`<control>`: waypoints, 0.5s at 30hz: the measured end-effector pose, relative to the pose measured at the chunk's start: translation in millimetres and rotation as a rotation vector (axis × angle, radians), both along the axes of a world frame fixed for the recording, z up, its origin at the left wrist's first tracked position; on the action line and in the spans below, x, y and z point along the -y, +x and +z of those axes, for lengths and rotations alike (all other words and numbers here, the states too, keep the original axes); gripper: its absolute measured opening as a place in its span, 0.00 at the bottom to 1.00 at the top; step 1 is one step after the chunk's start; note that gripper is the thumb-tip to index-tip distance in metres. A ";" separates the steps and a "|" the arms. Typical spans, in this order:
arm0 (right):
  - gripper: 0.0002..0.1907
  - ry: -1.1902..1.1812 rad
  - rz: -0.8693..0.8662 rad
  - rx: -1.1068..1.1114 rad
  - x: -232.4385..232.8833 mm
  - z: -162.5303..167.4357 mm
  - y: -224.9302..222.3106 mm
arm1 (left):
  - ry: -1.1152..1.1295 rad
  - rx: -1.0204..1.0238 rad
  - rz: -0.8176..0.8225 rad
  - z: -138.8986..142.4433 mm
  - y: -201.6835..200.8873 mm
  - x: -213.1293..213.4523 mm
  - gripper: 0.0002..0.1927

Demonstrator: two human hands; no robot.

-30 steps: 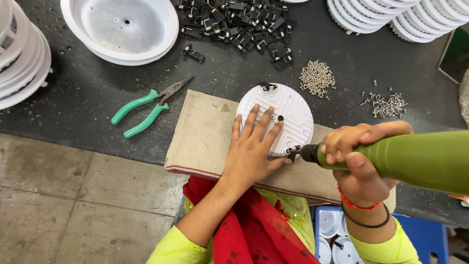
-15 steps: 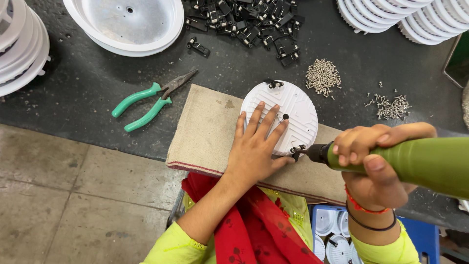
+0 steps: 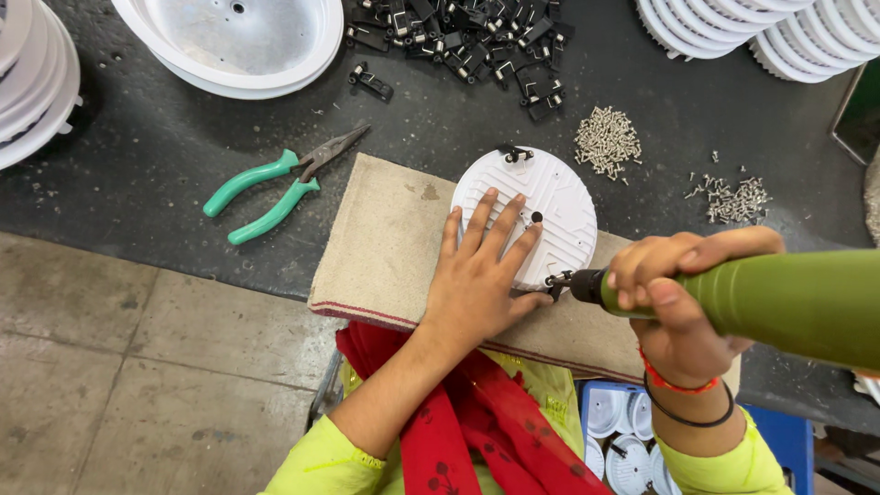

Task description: The person attaches small black clip components to white round plastic lamp bases at a workbench. They pick up a clip, position it on the base, and drive a screw with a green electric screwdriver, repeating the cycle and setting finished bases aside.

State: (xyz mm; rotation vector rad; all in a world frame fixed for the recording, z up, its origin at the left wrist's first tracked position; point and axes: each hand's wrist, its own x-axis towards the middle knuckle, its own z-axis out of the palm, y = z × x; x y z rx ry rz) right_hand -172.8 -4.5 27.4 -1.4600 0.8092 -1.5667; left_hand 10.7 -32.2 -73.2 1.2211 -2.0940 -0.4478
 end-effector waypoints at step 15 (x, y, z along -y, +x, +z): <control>0.13 -0.007 0.118 -0.039 12.7 -9.5 21.4 | -0.027 -0.106 0.022 -4.8 26.1 5.7 0.43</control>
